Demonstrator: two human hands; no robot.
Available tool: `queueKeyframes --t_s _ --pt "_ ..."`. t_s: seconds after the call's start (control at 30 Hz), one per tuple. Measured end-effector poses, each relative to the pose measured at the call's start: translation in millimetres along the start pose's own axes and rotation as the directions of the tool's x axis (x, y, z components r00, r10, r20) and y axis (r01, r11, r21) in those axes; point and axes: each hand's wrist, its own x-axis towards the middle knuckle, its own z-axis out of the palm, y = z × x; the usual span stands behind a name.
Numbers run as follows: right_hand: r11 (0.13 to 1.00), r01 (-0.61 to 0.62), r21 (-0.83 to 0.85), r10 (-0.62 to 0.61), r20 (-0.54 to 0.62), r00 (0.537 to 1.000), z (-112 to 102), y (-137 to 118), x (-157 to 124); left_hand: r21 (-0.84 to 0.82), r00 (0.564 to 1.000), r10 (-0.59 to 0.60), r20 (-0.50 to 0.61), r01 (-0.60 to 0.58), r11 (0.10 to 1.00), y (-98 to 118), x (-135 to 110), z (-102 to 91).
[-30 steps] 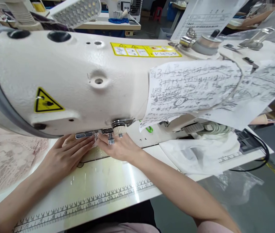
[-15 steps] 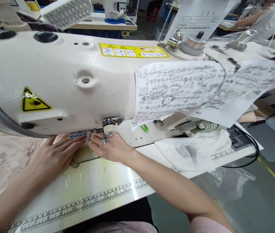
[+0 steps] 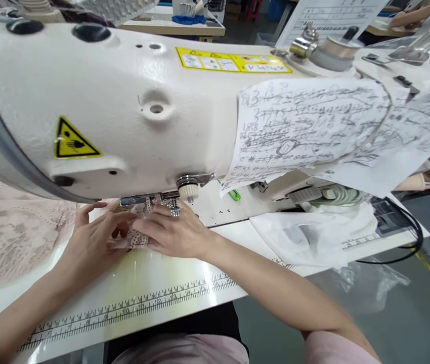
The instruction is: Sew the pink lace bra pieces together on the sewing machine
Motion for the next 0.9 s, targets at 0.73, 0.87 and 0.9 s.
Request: queueKeyframes --t_s 0.73,0.87,0.9 --pt "0.971 0.239 -0.011 -0.238 -0.154 0.959 -6 -5 3 0.131 0.961 0.205 0.183 -0.230 0.964 -19 3 10.7" --pt "0.972 0.233 -0.009 -0.232 -0.150 0.961 -3 -5 3 0.148 0.952 0.226 0.205 -0.258 0.955 -22 4 8.9" --pt "0.972 0.237 -0.014 -0.236 -0.146 0.961 -3 -5 3 0.145 0.952 0.225 0.206 -0.257 0.955 -22 4 8.7"
